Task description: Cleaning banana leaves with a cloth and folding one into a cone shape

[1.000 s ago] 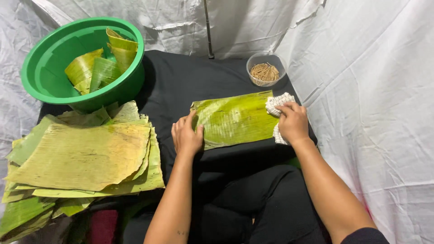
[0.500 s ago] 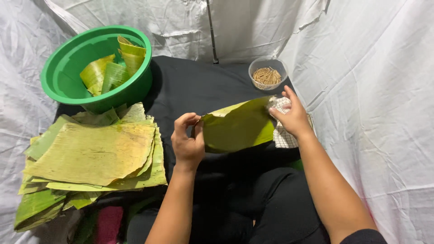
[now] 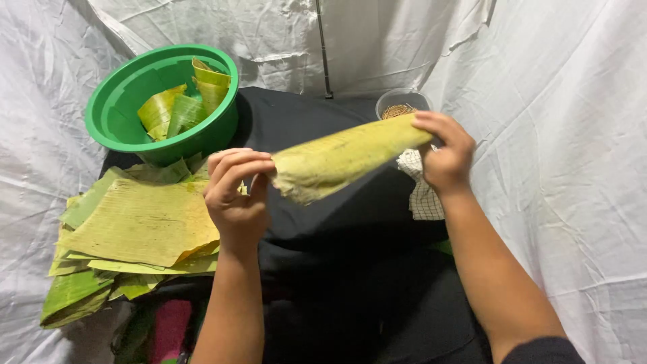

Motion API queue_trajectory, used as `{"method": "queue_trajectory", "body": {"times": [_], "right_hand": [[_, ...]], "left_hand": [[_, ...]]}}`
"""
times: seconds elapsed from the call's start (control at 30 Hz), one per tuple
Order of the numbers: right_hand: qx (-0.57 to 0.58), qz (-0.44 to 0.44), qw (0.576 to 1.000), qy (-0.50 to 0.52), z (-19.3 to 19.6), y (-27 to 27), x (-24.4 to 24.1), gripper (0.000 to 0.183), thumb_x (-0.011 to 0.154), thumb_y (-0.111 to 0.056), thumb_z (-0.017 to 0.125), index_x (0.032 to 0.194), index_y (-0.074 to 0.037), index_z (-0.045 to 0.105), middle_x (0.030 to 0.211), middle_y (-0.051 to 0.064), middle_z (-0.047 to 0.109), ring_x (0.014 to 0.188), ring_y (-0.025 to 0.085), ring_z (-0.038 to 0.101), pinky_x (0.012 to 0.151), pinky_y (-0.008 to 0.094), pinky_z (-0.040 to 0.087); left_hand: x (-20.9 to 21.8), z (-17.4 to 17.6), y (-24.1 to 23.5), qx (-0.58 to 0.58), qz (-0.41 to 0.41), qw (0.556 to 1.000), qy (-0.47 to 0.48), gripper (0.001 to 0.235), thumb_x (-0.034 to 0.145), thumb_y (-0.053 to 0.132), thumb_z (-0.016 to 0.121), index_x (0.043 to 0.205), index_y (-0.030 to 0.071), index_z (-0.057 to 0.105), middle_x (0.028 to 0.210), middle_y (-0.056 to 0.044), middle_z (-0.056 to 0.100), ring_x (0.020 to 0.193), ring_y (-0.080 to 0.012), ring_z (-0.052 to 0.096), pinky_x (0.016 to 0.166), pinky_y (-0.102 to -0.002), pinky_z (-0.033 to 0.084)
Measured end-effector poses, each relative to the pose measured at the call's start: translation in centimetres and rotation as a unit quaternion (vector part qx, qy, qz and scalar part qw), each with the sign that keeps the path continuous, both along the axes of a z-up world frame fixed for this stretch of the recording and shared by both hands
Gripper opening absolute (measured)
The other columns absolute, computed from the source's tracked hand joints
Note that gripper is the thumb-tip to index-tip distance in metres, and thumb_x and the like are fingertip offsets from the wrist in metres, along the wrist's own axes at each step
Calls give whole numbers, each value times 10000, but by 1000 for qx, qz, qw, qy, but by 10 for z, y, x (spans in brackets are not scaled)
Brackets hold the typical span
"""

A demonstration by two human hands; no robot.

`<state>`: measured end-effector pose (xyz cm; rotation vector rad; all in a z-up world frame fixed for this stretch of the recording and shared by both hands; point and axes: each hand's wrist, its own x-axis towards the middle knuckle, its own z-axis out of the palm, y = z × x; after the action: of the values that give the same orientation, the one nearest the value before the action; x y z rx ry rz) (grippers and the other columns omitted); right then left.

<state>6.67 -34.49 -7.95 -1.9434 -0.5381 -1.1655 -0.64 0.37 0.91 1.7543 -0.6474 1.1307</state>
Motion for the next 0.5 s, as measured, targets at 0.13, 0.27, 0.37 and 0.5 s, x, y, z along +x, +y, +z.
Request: {"method": "queue_trajectory", "body": {"times": [0.13,0.27,0.37,0.5], "right_hand": [[1,-28,998,47,-32,-5,-45,269,845,59,813,1027,-139,816,1106,105,773,1065,339,726,982,430,553],[4,-40,953,300,-87,-8,-81,496,703,78,644,1081,-198,810,1129,76,753,1086,358,703,930,448,567],[-13,-59,923,380,-109,-28,-84,578,685,45,608,1176,-202,784,1160,114,725,1109,386,681,932,470,556],[-81,-122,906,397,-82,-29,-72,434,822,-179,743,1256,-160,753,1181,164,697,1114,426,678,974,510,533]], "left_hand": [[2,-56,0,-28,25,996,80,269,803,-96,792,840,170,799,1101,-34,733,1062,-241,606,998,-367,491],[-10,-141,-6,-119,7,953,280,259,788,-135,643,882,75,763,1360,-178,565,1102,-340,619,946,-450,544],[-15,-188,-1,-158,-10,897,412,257,809,-154,578,894,15,753,1363,-258,563,1030,-421,689,846,-471,597],[-11,-227,16,-135,5,871,472,266,780,-117,610,837,66,793,1117,-166,743,990,-341,743,855,-387,613]]}}
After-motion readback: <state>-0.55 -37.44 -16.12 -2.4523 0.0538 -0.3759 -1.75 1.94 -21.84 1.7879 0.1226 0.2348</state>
